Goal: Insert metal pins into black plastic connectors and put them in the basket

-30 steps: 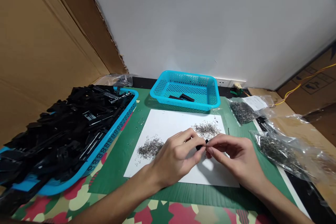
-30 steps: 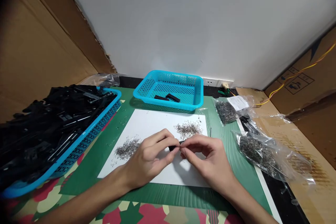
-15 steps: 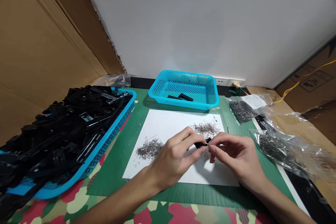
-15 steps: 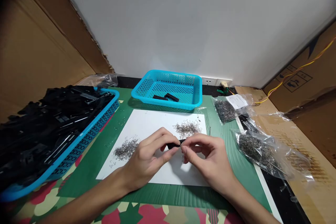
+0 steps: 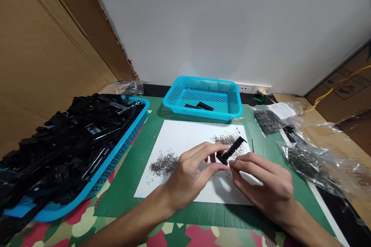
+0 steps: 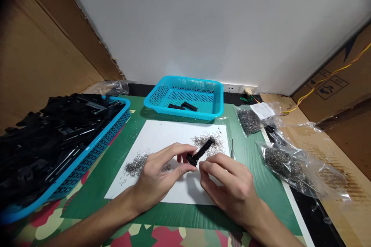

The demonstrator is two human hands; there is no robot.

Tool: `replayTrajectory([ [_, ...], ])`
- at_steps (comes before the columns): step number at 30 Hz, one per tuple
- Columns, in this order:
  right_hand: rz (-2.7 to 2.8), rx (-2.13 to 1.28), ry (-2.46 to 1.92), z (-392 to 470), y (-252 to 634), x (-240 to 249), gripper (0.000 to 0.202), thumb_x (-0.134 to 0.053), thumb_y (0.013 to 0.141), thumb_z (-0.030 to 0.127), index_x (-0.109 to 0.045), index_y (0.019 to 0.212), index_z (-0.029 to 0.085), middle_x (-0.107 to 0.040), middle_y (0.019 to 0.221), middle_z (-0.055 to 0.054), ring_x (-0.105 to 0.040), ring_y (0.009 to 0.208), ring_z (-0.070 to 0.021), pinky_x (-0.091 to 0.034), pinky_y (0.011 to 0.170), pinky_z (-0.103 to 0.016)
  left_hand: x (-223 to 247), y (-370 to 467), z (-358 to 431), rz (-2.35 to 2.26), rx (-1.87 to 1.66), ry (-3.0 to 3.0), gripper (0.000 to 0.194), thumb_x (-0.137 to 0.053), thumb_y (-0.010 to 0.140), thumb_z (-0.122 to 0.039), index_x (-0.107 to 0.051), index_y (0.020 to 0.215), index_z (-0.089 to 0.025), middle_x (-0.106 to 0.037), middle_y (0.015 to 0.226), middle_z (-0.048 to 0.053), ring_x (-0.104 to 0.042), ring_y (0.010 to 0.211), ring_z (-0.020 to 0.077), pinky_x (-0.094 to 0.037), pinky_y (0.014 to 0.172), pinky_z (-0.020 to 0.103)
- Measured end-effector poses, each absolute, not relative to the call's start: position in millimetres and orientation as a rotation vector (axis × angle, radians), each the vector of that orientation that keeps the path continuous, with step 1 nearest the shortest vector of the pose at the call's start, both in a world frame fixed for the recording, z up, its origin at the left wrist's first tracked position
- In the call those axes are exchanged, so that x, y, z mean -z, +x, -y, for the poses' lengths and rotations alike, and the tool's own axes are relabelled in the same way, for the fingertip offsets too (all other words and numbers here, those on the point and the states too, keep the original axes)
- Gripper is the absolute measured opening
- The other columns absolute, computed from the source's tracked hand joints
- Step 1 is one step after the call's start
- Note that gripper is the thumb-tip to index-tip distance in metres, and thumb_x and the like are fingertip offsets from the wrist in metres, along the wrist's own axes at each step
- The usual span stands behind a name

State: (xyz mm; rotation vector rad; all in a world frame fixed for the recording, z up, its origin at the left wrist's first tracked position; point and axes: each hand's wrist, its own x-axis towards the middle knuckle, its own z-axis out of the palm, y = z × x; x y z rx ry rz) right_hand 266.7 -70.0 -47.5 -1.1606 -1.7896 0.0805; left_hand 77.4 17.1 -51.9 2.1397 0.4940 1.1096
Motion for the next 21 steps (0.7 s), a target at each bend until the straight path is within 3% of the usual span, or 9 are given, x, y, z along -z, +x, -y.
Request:
replayTrajectory([
  [8,1.890,0.059,-1.165,73.8,269.0,56.1,0.018,-0.066,0.091,-0.001,-0.073,0.100,0.013,-0.073,0.083,-0.007,-0.068,0.070,-0.0150,-0.054,0.062,-0.025,52.8,77.5,-17.9,-0.508,-1.084,2.158,0.036,-0.077,0.086,-0.002,-0.070,0.117,-0.019,-0.076,0.103,0.001,-0.067,0.084,0.0111,-0.058,0.080,0.021],
  [21,1.859,-0.137,-1.087,70.0,273.8,47.8,0.014,-0.066,0.091,0.003,-0.067,0.089,0.017,-0.071,0.077,-0.005,-0.065,0.065,-0.0138,-0.053,0.059,-0.023,51.1,80.4,-16.1,-0.583,-1.032,2.023,0.027,-0.084,0.079,-0.004,-0.076,0.100,-0.019,-0.079,0.090,-0.001,-0.070,0.075,0.0117,-0.061,0.074,0.022],
])
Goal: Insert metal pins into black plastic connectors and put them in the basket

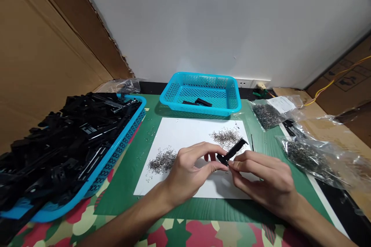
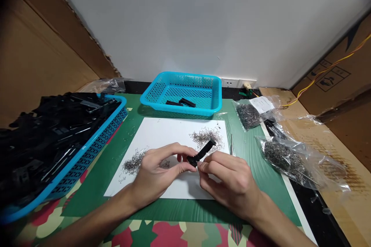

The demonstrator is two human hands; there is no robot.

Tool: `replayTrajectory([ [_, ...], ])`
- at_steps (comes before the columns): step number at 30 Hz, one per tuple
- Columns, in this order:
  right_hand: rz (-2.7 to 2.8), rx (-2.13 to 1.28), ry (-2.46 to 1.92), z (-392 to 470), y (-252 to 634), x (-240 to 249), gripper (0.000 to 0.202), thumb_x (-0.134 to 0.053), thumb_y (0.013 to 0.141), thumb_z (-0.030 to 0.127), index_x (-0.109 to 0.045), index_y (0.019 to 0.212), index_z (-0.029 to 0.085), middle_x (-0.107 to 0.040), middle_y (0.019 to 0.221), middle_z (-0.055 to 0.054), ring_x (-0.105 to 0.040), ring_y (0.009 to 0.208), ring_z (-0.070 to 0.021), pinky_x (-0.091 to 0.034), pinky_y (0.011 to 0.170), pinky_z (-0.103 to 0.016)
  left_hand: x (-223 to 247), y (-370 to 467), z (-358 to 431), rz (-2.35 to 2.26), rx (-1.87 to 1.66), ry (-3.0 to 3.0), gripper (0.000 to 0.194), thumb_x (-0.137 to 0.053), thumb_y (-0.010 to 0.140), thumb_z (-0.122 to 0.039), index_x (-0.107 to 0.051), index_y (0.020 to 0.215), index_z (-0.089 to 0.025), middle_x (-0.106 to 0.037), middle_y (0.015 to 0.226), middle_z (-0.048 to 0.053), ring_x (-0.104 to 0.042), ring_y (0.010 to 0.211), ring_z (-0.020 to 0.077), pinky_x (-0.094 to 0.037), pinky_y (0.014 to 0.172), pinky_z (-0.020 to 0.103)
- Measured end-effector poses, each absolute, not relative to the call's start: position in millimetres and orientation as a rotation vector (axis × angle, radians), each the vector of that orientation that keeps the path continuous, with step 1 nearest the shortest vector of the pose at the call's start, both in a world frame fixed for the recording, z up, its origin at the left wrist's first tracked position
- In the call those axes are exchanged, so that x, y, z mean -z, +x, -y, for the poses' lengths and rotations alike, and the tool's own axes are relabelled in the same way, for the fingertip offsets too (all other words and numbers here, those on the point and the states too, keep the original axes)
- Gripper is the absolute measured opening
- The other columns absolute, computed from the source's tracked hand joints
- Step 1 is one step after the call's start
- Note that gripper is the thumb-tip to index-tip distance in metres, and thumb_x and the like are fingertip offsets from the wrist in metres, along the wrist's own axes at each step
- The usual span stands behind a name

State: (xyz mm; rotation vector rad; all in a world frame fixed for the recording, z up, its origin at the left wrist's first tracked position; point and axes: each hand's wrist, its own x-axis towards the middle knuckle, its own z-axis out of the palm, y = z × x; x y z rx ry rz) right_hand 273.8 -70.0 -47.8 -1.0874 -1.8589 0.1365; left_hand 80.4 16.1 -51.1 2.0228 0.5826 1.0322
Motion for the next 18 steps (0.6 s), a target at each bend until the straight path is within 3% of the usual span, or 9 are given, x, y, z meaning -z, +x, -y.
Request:
replayTrajectory([
  [8,1.895,-0.272,-1.070,69.2,279.6,47.1,0.014,-0.065,0.095,0.004,-0.071,0.093,0.017,-0.076,0.081,-0.005,-0.072,0.066,-0.0150,-0.056,0.059,-0.024,50.4,81.3,-13.3,-0.541,-1.004,1.890,0.029,-0.079,0.082,0.000,-0.078,0.106,-0.018,-0.082,0.098,0.003,-0.077,0.081,0.0141,-0.066,0.076,0.022],
  [13,1.877,-0.127,-1.136,69.5,281.3,47.6,0.020,-0.068,0.095,0.002,-0.075,0.107,0.017,-0.079,0.089,-0.006,-0.075,0.072,-0.0151,-0.059,0.062,-0.024,46.0,83.2,-13.7,-0.628,-0.982,1.776,0.015,-0.083,0.083,-0.010,-0.077,0.094,-0.017,-0.081,0.094,0.004,-0.077,0.088,0.0163,-0.064,0.081,0.025],
  [18,1.962,0.084,-1.169,67.7,288.0,48.0,0.017,-0.070,0.096,0.008,-0.073,0.111,0.015,-0.077,0.077,-0.004,-0.069,0.057,-0.0144,-0.052,0.055,-0.027,41.9,85.2,-15.1,-0.648,-0.903,1.560,0.013,-0.085,0.082,-0.013,-0.074,0.089,-0.016,-0.078,0.094,0.003,-0.074,0.090,0.0149,-0.061,0.083,0.023],
])
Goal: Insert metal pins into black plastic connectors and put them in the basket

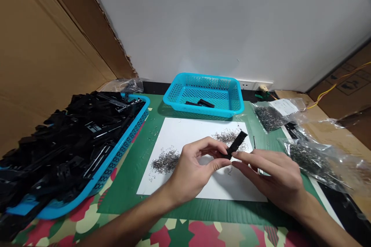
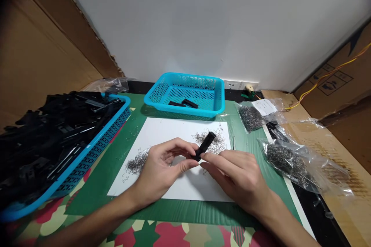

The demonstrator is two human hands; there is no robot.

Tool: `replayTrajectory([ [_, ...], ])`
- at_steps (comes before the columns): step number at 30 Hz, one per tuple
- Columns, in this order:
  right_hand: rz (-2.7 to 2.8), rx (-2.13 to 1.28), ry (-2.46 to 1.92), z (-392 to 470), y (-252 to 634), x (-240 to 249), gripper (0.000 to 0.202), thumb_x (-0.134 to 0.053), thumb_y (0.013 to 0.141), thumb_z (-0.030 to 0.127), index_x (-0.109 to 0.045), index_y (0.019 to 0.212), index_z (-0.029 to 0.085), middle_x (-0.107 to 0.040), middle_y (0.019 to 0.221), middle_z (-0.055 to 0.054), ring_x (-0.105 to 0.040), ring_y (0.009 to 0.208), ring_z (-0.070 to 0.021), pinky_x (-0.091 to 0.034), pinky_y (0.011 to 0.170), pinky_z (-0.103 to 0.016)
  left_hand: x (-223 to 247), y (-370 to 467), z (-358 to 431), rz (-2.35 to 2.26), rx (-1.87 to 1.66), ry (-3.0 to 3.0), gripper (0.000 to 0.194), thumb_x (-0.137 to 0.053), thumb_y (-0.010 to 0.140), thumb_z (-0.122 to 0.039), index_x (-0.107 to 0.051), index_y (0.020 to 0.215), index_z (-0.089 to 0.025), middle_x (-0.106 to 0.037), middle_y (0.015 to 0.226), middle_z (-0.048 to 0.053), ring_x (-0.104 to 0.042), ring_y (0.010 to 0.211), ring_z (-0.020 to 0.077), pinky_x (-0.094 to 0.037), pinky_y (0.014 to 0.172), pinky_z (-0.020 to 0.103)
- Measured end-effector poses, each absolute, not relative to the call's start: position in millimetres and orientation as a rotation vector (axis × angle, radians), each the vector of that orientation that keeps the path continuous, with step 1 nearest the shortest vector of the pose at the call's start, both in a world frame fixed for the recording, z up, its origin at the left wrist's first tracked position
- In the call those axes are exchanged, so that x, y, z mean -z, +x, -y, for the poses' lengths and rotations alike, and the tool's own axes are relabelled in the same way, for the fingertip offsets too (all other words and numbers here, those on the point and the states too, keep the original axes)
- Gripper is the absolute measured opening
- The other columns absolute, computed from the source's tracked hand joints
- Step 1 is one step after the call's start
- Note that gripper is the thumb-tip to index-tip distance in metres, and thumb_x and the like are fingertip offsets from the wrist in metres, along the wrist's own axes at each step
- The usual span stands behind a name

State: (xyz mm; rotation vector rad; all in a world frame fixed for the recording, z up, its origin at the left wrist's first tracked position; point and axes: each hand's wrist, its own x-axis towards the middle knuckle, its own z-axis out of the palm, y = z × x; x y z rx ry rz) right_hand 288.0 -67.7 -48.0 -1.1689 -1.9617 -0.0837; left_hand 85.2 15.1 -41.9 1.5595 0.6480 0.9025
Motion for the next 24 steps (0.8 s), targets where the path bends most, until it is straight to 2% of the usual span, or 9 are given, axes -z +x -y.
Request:
replayTrajectory([
  [5,1.983,0.181,-1.160,67.0,293.3,48.0,0.022,-0.070,0.095,0.004,-0.072,0.114,0.015,-0.072,0.068,-0.001,-0.063,0.053,-0.0129,-0.047,0.053,-0.027,42.5,82.1,-19.1,-0.587,-0.777,1.416,0.016,-0.081,0.089,-0.026,-0.071,0.096,-0.016,-0.073,0.090,0.003,-0.071,0.083,0.0130,-0.058,0.078,0.023],
  [9,1.968,0.137,-1.144,68.1,296.3,43.4,0.025,-0.066,0.095,0.002,-0.075,0.111,0.019,-0.073,0.073,-0.001,-0.065,0.059,-0.0131,-0.047,0.055,-0.026,40.5,81.6,-19.3,-0.514,-0.700,1.344,0.023,-0.079,0.091,-0.035,-0.068,0.097,-0.016,-0.069,0.086,0.003,-0.070,0.077,0.0135,-0.058,0.074,0.025],
  [13,1.952,0.093,-1.142,68.2,298.2,39.0,0.026,-0.061,0.096,0.002,-0.077,0.103,0.021,-0.074,0.078,-0.002,-0.067,0.063,-0.0132,-0.049,0.058,-0.026,37.9,81.3,-18.4,-0.496,-0.652,1.414,0.019,-0.074,0.095,-0.034,-0.068,0.098,-0.016,-0.072,0.089,0.005,-0.071,0.081,0.0150,-0.058,0.078,0.028],
  [16,2.001,0.137,-1.163,67.2,298.3,40.1,0.024,-0.059,0.098,0.005,-0.078,0.102,0.020,-0.072,0.073,-0.002,-0.064,0.057,-0.0127,-0.046,0.056,-0.026,38.5,80.2,-18.9,-0.553,-0.726,1.665,0.021,-0.081,0.089,-0.032,-0.072,0.100,-0.017,-0.074,0.096,0.006,-0.069,0.087,0.0167,-0.057,0.081,0.030],
  [18,2.039,0.147,-1.141,66.7,299.1,40.9,0.022,-0.061,0.098,0.006,-0.077,0.102,0.019,-0.071,0.071,-0.002,-0.062,0.056,-0.0124,-0.046,0.055,-0.026,39.4,79.7,-19.6,-0.575,-0.801,1.819,0.021,-0.083,0.086,-0.030,-0.074,0.101,-0.018,-0.075,0.099,0.007,-0.067,0.086,0.0168,-0.056,0.079,0.030],
  [20,2.015,0.163,-1.135,66.4,303.9,39.1,0.018,-0.064,0.097,0.007,-0.077,0.103,0.020,-0.074,0.075,-0.002,-0.066,0.060,-0.0131,-0.048,0.056,-0.026,39.7,79.5,-20.1,-0.580,-0.840,1.876,0.015,-0.079,0.090,-0.027,-0.076,0.101,-0.017,-0.076,0.098,0.007,-0.067,0.083,0.0163,-0.056,0.077,0.030],
  [22,1.861,0.176,-1.235,65.8,315.0,34.2,0.013,-0.069,0.096,0.013,-0.076,0.103,0.022,-0.075,0.078,-0.002,-0.067,0.062,-0.0141,-0.051,0.058,-0.026,39.4,79.4,-19.9,-0.593,-0.838,1.880,0.012,-0.075,0.093,-0.024,-0.077,0.102,-0.016,-0.077,0.096,0.007,-0.070,0.083,0.0159,-0.057,0.077,0.029],
  [24,1.612,0.113,-1.434,64.3,331.8,27.7,0.006,-0.070,0.097,0.022,-0.076,0.100,0.022,-0.070,0.071,-0.001,-0.063,0.055,-0.0136,-0.049,0.052,-0.026,39.2,79.3,-18.5,-0.585,-0.814,1.889,0.012,-0.077,0.091,-0.024,-0.078,0.100,-0.016,-0.077,0.093,0.007,-0.072,0.082,0.0159,-0.057,0.077,0.029],
])
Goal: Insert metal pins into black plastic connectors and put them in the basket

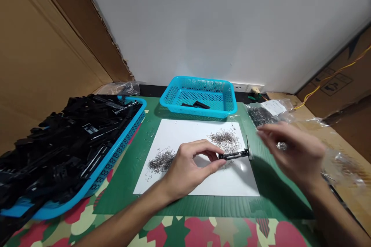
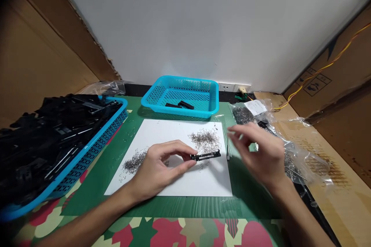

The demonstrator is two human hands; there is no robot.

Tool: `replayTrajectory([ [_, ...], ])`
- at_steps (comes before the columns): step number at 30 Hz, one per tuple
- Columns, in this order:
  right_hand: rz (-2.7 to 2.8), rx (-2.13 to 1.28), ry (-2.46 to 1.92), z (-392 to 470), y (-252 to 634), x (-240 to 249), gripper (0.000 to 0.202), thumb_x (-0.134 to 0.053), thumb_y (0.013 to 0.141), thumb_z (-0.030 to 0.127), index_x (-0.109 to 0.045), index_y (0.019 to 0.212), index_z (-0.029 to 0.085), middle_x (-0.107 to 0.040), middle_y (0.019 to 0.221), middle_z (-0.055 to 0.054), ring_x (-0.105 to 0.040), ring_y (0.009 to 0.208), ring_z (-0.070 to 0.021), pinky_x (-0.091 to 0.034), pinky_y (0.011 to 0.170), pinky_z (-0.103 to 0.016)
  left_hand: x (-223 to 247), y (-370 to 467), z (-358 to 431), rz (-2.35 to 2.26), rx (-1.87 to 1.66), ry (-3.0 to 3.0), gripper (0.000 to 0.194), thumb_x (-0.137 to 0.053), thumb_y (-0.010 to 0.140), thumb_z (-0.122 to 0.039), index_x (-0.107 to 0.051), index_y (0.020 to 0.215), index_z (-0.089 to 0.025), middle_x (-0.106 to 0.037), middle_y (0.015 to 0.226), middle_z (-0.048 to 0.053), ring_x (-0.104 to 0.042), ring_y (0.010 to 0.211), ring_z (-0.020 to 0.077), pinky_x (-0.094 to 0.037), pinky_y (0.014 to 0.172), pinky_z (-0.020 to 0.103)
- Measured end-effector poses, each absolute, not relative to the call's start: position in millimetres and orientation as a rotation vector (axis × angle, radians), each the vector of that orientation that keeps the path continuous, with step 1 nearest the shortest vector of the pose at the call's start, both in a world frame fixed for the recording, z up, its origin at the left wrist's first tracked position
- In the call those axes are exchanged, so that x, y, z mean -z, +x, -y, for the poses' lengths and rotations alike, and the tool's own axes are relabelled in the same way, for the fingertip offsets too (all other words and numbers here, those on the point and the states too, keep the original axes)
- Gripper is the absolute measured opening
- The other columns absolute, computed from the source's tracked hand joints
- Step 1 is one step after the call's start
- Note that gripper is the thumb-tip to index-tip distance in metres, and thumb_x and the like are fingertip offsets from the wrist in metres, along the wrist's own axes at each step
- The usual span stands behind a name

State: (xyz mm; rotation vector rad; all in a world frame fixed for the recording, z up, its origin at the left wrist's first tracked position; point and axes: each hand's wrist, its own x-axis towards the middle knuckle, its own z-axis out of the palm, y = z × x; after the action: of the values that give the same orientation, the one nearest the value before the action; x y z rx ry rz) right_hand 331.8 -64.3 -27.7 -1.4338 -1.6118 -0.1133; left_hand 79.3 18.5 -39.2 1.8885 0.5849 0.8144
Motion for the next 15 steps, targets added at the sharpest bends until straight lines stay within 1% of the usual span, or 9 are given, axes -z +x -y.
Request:
replayTrajectory([
  [1,1.514,0.013,-1.544,63.1,341.0,24.8,0.010,-0.069,0.098,0.029,-0.076,0.095,0.021,-0.069,0.067,0.000,-0.059,0.050,-0.0132,-0.045,0.046,-0.026,39.5,79.3,-17.3,-0.565,-0.798,1.903,0.013,-0.078,0.090,-0.024,-0.079,0.099,-0.015,-0.078,0.091,0.007,-0.073,0.081,0.0159,-0.058,0.076,0.028],
  [3,1.578,-0.305,-1.720,60.1,357.2,21.2,0.029,-0.068,0.097,0.041,-0.073,0.078,0.020,-0.060,0.053,0.002,-0.051,0.040,-0.0118,-0.034,0.037,-0.025,41.4,79.5,-14.2,-0.500,-0.754,1.954,0.014,-0.080,0.087,-0.022,-0.079,0.098,-0.015,-0.078,0.087,0.006,-0.073,0.077,0.0159,-0.058,0.073,0.028],
  [4,1.648,-0.481,-1.784,58.6,362.7,20.9,0.033,-0.067,0.097,0.044,-0.073,0.075,0.019,-0.060,0.050,0.002,-0.050,0.038,-0.0114,-0.033,0.036,-0.025,43.1,79.7,-12.5,-0.460,-0.734,1.992,0.013,-0.080,0.086,-0.021,-0.079,0.098,-0.015,-0.078,0.086,0.006,-0.073,0.076,0.0160,-0.058,0.072,0.028],
  [5,1.693,-0.588,-1.829,57.1,366.1,21.6,0.033,-0.069,0.096,0.045,-0.072,0.075,0.019,-0.060,0.049,0.003,-0.050,0.037,-0.0116,-0.034,0.036,-0.024,45.2,79.9,-11.0,-0.424,-0.720,2.036,0.013,-0.079,0.085,-0.019,-0.079,0.098,-0.015,-0.078,0.085,0.006,-0.072,0.074,0.0161,-0.058,0.070,0.028],
  [7,1.759,-0.643,-1.891,54.5,366.9,25.6,0.034,-0.073,0.092,0.046,-0.071,0.072,0.019,-0.062,0.049,0.002,-0.053,0.040,-0.0126,-0.036,0.039,-0.024,49.8,80.6,-8.6,-0.365,-0.706,2.123,0.012,-0.077,0.084,-0.015,-0.079,0.097,-0.015,-0.078,0.083,0.006,-0.071,0.073,0.0162,-0.057,0.067,0.027],
  [11,1.843,-0.527,-1.933,51.4,358.4,38.3,0.031,-0.078,0.087,0.041,-0.071,0.066,0.018,-0.066,0.053,-0.001,-0.056,0.043,-0.0142,-0.037,0.041,-0.026,56.2,81.9,-8.1,-0.326,-0.727,2.247,0.010,-0.074,0.084,-0.014,-0.077,0.093,-0.015,-0.076,0.078,0.005,-0.070,0.070,0.0165,-0.053,0.063,0.027],
  [15,1.857,-0.555,-1.985,49.8,355.4,47.1,0.016,-0.072,0.085,0.023,-0.073,0.069,0.018,-0.069,0.059,-0.002,-0.061,0.050,-0.0154,-0.039,0.046,-0.026,58.2,82.4,-11.7,-0.295,-0.798,2.421,0.005,-0.073,0.086,-0.014,-0.076,0.090,-0.017,-0.076,0.073,0.003,-0.069,0.068,0.0165,-0.049,0.068,0.032],
])
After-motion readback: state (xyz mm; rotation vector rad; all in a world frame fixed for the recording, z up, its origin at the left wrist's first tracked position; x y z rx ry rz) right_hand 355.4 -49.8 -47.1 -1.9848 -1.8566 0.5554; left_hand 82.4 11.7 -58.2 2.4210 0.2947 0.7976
